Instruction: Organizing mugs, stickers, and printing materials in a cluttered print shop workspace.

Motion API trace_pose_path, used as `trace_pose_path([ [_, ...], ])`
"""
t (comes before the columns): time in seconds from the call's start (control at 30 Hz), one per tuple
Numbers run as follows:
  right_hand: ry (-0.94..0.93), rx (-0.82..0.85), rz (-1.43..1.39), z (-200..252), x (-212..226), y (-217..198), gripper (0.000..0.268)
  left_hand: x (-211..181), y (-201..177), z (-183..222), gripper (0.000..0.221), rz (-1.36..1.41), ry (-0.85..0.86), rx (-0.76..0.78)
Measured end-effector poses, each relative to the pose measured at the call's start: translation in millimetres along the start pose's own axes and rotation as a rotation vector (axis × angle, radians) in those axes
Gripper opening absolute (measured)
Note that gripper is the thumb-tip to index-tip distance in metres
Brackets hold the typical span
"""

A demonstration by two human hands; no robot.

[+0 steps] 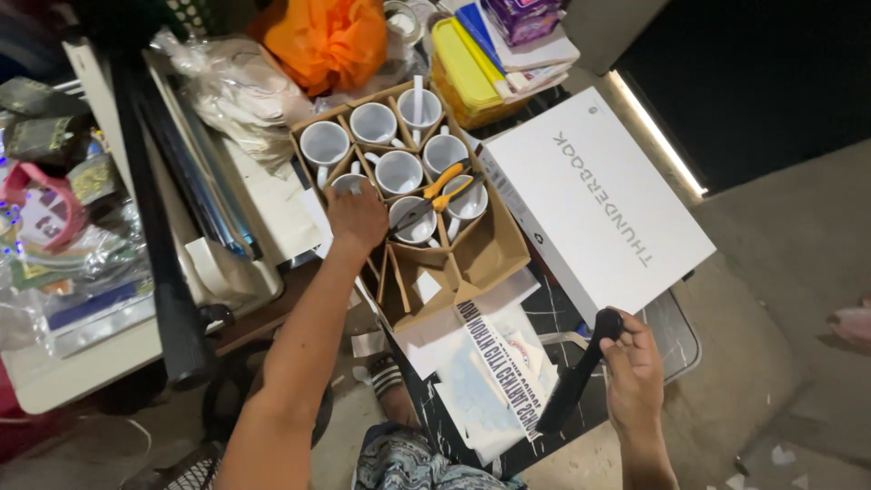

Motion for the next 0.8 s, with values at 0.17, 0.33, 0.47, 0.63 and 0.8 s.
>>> trace_pose_path([
  [0.17, -0.027, -0.016, -0.007, 4.3, 15.3, -6.4, 0.042, 1.7, -22.8, 2.0, 0.037, -0.092, 0.084, 0.086],
  [0.33, -0.079, -0.2, 0.02, -0.8, -12.9, -50.6, 0.038, 0.8, -44.6, 4.9, 0.033, 0.159, 0.162, -0.344],
  [0.47, -0.029, -0.322, -0.056, -1.8, -11.6, -68.2, 0.042, -51.0, -65.1, 31.2, 0.014, 0.209, 0.276, -0.276],
  [0.63, -0.041, -0.442, -0.054, 12.4, -26.9, -89.9, 0.04, -71.6, -14.8, 30.6, 0.04, 0.2, 0.408, -0.086],
  [0.8, 0.101, -0.516, -0.173, 29.4, -75.4, -111.8, 0.04, -71.0, -1.7, 25.4, 0.04, 0.092, 0.322, -0.126],
])
Point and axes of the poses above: each hand's wrist, its own z-axis away from the middle knuckle, its own y-axis out of the palm, x = y × z, the point moved 1 cm from there along -z, towards the middle knuckle, and after that the axes turned 15 degrees about z, right-handed, at the moved point
